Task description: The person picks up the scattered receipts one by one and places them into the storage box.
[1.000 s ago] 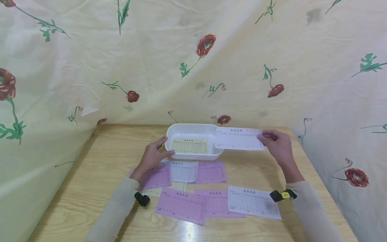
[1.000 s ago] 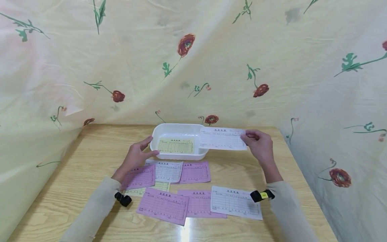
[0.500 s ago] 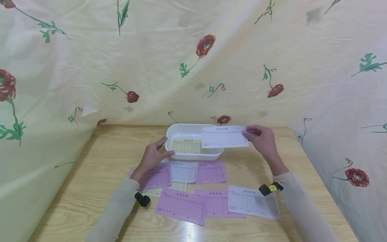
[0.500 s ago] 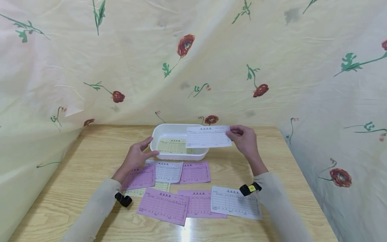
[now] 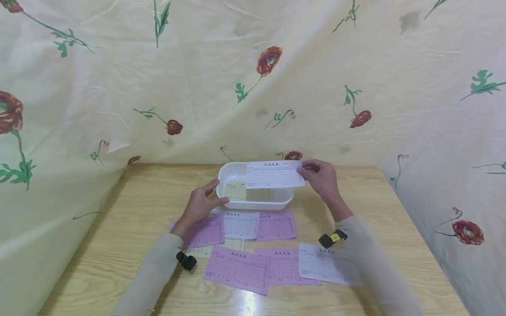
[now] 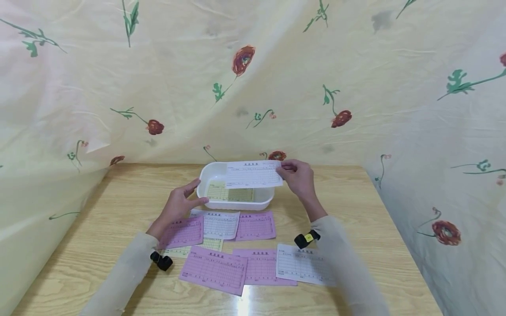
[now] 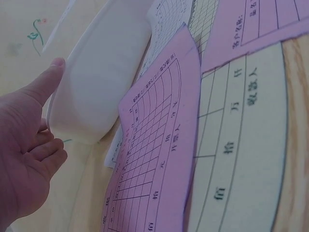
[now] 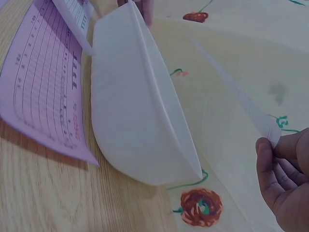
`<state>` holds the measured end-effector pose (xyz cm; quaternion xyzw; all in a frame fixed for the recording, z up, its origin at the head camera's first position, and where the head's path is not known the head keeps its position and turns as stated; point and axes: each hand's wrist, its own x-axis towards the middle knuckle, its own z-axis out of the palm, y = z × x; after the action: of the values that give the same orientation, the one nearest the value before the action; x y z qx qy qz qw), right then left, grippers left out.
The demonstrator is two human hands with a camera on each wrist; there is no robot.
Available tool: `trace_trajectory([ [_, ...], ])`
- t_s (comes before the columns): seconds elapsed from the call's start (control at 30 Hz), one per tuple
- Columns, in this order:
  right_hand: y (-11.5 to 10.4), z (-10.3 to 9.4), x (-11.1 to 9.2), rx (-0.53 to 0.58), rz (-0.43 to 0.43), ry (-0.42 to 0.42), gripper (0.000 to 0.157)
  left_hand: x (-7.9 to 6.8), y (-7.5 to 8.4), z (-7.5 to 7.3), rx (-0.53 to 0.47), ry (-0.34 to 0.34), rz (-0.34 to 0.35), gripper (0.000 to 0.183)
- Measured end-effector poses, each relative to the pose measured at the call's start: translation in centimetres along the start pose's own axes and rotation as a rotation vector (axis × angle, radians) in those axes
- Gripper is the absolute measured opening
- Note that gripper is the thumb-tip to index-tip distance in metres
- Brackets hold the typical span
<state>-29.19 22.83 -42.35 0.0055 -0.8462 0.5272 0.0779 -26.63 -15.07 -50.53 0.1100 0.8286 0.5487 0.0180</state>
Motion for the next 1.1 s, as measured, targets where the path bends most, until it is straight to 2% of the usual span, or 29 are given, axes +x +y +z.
trace_trajectory([
  [0.3,-0.7,3.1,0.7,0.026,-0.015,-0.019,0.027,0.1,-0.2,0.1,-0.007,0.003,0.010,0.093],
  [0.6,-0.7,6.0,1.0,-0.047,0.027,-0.070,0.028,0.1,-0.3,0.0,-0.023,0.008,0.011,0.092],
  [0.83,-0.5,7.8,1.1,-0.078,0.001,-0.085,0.024,0.2,-0.2,0.0,-0.023,0.010,0.010,0.089],
  [1.1,-0.4,8.8,1.1,-0.083,0.022,-0.156,0.022,0.2,-0.2,0.1,-0.003,0.007,-0.001,0.090],
])
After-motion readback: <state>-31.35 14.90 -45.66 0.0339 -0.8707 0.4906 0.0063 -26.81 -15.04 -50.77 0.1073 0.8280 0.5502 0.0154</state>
